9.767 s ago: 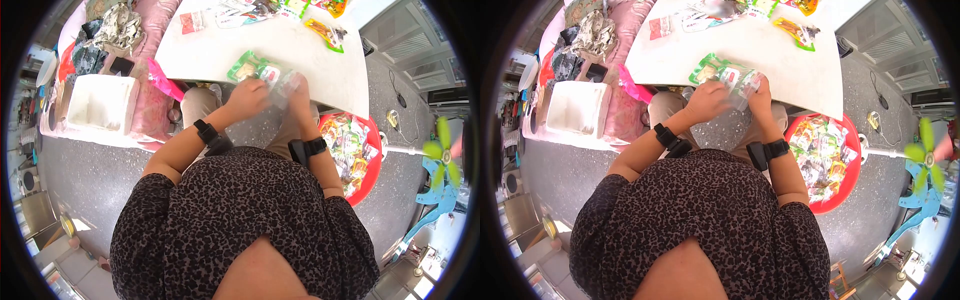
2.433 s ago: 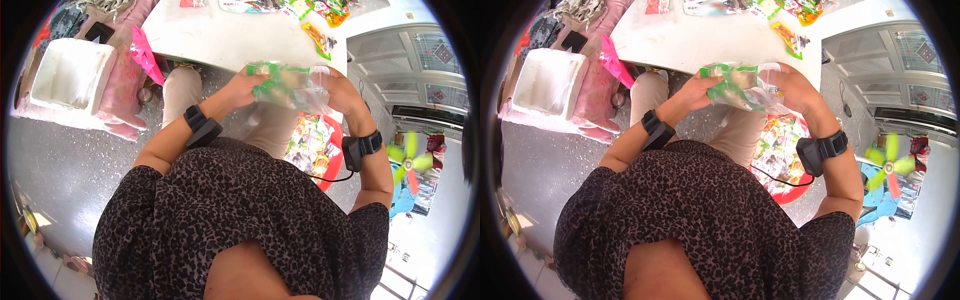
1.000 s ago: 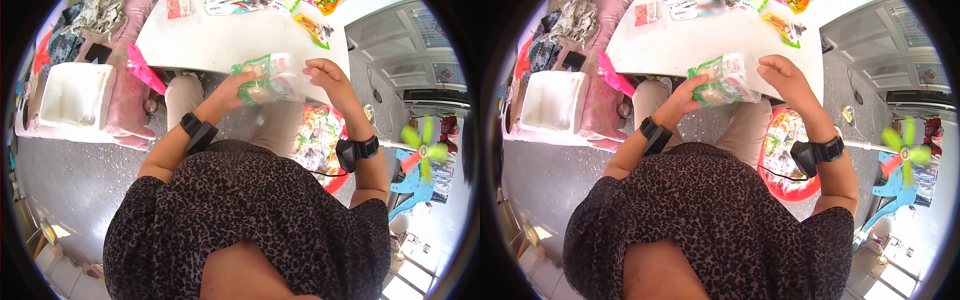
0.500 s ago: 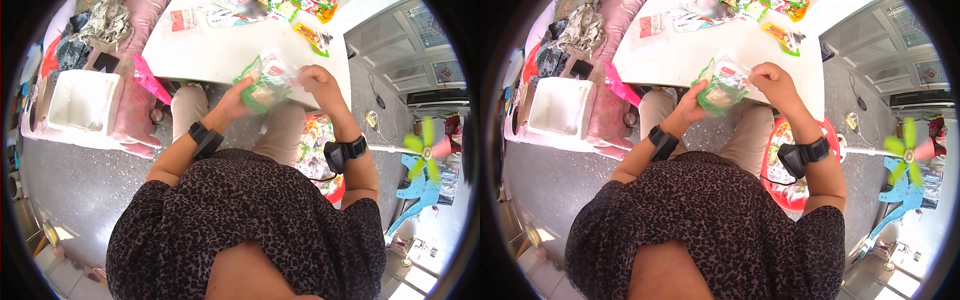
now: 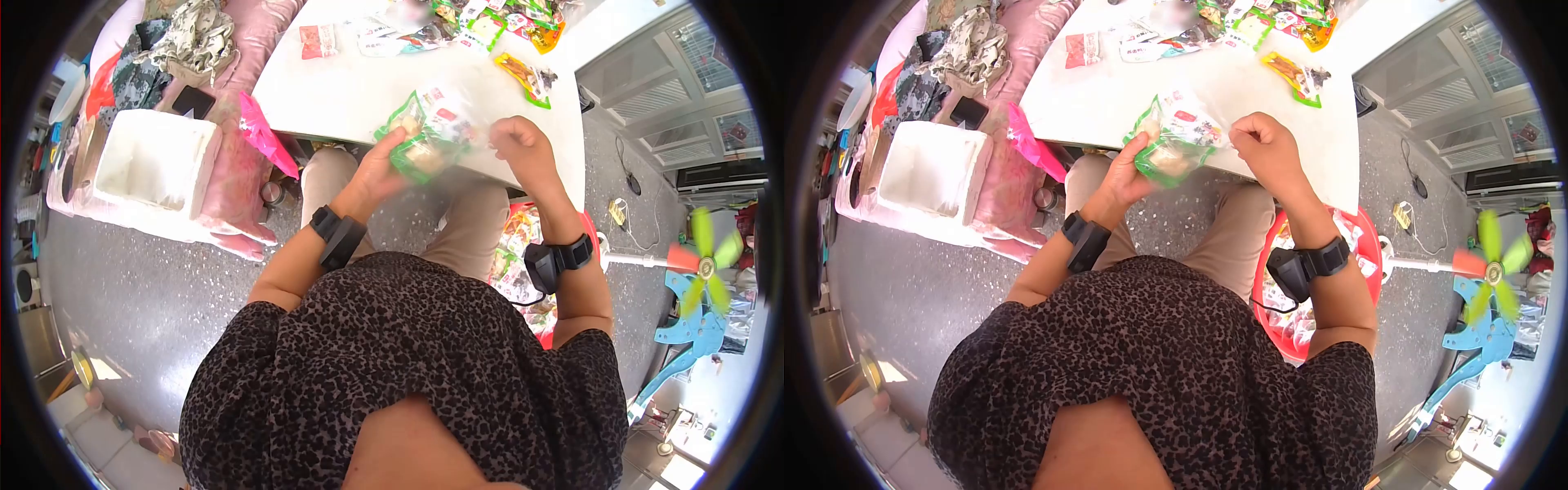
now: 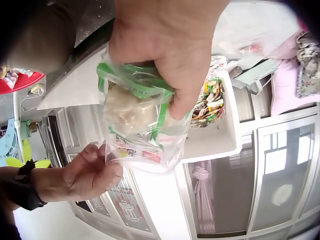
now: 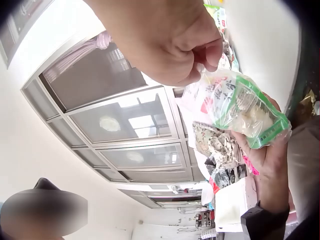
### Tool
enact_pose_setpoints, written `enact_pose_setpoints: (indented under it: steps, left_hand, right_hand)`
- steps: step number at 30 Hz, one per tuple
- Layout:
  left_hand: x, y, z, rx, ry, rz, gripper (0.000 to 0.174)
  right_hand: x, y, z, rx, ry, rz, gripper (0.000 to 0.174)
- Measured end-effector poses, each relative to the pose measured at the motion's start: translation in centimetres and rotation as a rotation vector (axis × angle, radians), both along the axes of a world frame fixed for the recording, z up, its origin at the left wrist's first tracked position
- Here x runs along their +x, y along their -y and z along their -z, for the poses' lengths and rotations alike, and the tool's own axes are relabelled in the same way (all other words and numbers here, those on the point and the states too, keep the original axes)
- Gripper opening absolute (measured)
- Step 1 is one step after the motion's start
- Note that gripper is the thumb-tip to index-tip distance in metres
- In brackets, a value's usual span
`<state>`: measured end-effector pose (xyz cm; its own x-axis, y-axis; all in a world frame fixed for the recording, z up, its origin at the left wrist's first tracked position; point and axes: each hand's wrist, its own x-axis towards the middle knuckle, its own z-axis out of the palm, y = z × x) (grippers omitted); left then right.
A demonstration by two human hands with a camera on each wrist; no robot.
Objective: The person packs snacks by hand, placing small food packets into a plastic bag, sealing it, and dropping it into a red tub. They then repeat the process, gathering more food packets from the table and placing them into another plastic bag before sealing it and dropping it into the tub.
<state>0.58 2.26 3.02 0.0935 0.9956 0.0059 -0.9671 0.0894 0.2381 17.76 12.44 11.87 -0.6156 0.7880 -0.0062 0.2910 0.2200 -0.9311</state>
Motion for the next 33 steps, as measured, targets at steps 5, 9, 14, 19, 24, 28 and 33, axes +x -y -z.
enact_pose_setpoints:
  steps: [5,9,14,19,24,28,33]
  left_hand:
    - [0.5,-0.1,2.0,-0.022,-0.006,0.014,0.061]
    - [0.4,0.6,1.4,0.005,0.060,0.047,0.060]
    - [-0.4,0.6,0.9,-0.002,-0.007,-0.001,0.060]
    - [-0.7,0.3,1.4,0.031,-0.036,-0.036,0.062]
    - [-0.5,0.4,1.5,-0.052,-0.063,-0.038,0.064]
    - [-3.0,-0.9,2.4,0.036,-0.508,-0.108,0.060]
    - [-4.9,-2.9,-2.3,0.170,-0.788,-0.147,0.033]
  right_hand:
    - [-1.4,-0.7,-1.0,0.205,-0.092,-0.036,0.011]
    - [-1.8,-0.5,-1.5,0.260,-0.098,-0.031,0.012]
    - [-1.3,-0.2,-2.3,0.263,0.066,-0.041,0.016]
    - [-1.4,-0.4,-3.1,0.111,-0.094,-0.093,0.015]
    - [-2.0,-0.3,-4.5,0.262,-0.175,-0.235,0.012]
    - [-1.1,-0.9,-5.1,0.251,-0.097,-0.339,0.009]
    - [0.0,-2.8,-3.9,0.168,0.037,-0.334,0.005]
